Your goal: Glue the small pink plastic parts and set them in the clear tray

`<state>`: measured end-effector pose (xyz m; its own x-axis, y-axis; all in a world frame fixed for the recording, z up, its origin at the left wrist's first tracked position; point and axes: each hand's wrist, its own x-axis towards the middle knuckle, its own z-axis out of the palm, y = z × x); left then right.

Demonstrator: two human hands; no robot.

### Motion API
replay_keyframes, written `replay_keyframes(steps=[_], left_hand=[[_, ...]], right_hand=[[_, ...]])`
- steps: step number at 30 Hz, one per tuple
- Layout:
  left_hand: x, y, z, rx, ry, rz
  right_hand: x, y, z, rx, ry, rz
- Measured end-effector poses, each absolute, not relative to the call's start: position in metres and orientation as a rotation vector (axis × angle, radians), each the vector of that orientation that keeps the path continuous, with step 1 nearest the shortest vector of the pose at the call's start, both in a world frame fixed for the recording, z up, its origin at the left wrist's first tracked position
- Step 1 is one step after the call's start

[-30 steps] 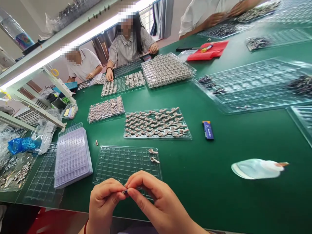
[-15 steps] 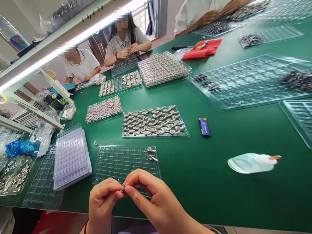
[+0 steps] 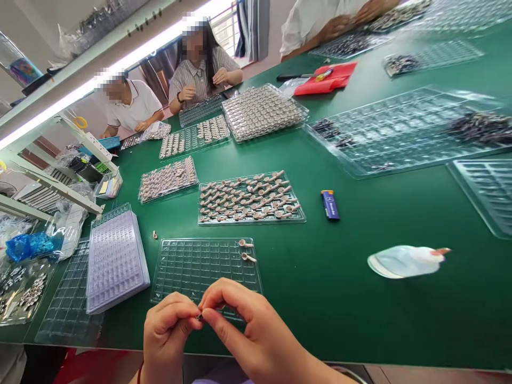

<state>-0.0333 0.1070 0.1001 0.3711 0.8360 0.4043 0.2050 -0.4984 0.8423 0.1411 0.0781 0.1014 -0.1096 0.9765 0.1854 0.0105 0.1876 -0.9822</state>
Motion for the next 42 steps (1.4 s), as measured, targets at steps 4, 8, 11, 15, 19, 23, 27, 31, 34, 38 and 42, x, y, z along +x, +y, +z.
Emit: replay_keyframes(steps=[4, 8, 11, 15, 19, 23, 27, 31, 34, 38, 42], left_hand=[[-0.033, 0.105, 0.099, 1.943, 0.906, 1.155], [-0.034, 0.105, 0.098, 1.957, 0.915, 1.161], [-0.036, 0.106, 0.097, 1.982, 0.903, 1.145], [-0.038, 0.106, 0.098, 2.030, 0.876, 1.109], [-0.037, 0.109, 0.103, 2.066, 0.874, 1.072], [-0.037, 0.115, 0.110, 2.115, 0.842, 1.015], [-0.037, 0.118, 0.113, 2.138, 0.810, 0.971], [-0.037, 0.119, 0.111, 2.141, 0.791, 0.945], [-0.037, 0.120, 0.109, 2.143, 0.766, 0.932], [-0.037, 0.122, 0.110, 2.139, 0.742, 0.913], [-0.037, 0.123, 0.110, 2.099, 0.714, 0.928]], right_hand=[[0.140, 0.078, 0.101, -1.028, -1.383, 1.130], [0.139, 0.079, 0.101, -1.020, -1.339, 1.209], [0.140, 0.080, 0.103, -0.999, -1.280, 1.322], [0.143, 0.083, 0.108, -0.988, -1.261, 1.431], [0.145, 0.086, 0.110, -0.970, -1.242, 1.462], [0.148, 0.089, 0.111, -0.966, -1.253, 1.512], [0.150, 0.091, 0.113, -0.991, -1.282, 1.551], [0.150, 0.092, 0.114, -1.026, -1.300, 1.558], [0.150, 0.092, 0.115, -1.048, -1.312, 1.556], [0.150, 0.094, 0.117, -1.048, -1.309, 1.586], [0.151, 0.095, 0.121, -0.999, -1.267, 1.687]])
